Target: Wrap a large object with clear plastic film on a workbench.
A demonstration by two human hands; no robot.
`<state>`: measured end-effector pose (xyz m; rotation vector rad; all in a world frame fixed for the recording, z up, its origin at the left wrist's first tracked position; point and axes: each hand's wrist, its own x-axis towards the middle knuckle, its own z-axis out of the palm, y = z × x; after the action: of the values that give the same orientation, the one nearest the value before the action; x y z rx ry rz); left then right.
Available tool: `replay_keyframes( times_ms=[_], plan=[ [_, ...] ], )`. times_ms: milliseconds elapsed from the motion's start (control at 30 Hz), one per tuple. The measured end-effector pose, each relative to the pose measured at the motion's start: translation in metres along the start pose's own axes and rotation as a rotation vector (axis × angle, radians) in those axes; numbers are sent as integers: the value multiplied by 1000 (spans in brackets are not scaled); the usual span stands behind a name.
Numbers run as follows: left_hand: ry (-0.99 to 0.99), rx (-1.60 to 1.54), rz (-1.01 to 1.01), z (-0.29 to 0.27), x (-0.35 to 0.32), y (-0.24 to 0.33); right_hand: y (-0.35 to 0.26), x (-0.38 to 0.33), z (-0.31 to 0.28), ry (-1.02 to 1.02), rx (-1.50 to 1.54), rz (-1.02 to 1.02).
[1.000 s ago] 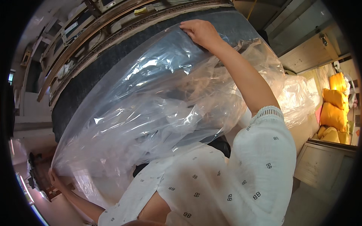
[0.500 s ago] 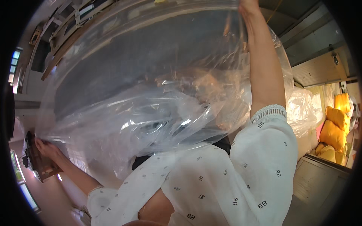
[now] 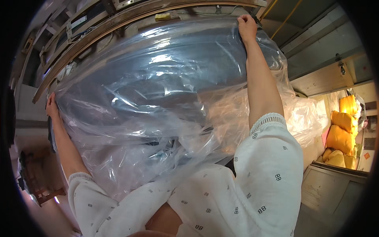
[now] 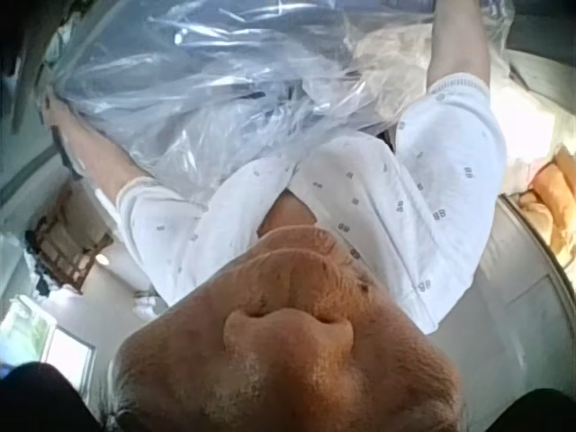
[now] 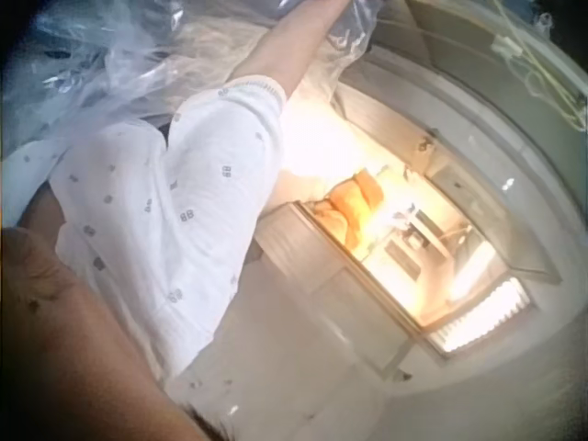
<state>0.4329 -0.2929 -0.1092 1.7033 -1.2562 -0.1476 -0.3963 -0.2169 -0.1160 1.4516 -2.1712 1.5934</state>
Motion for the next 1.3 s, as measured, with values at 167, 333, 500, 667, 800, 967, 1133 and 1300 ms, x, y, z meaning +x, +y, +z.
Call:
replay_keyframes(
  times_ms=[167, 333, 500, 667, 800, 967, 1133, 1300],
  plan=[
    [8, 35, 44, 11, 4, 7, 1, 7, 0, 1, -91, 20],
    [86, 233, 22, -1, 11, -9, -4, 7, 8, 178, -223, -113],
    [67, -361, -251, -7, 1, -4, -3, 7, 5, 167, -167, -42],
    [43, -405, -325, -12, 6, -15, 4, 14, 1, 188, -40, 107],
    [50, -402, -306, -16, 19, -34, 12, 19, 0, 189, -50, 83],
    [4, -302, -237, -29, 16, -62, -4, 9, 13, 312, -32, -42],
    [-388, 242, 379, -61, -9, 17, -44, -22, -6, 410, 14, -203],
    [-86, -131, 55, -212, -31, 53, -99, -101, -12, 23, 813, 442]
  ],
)
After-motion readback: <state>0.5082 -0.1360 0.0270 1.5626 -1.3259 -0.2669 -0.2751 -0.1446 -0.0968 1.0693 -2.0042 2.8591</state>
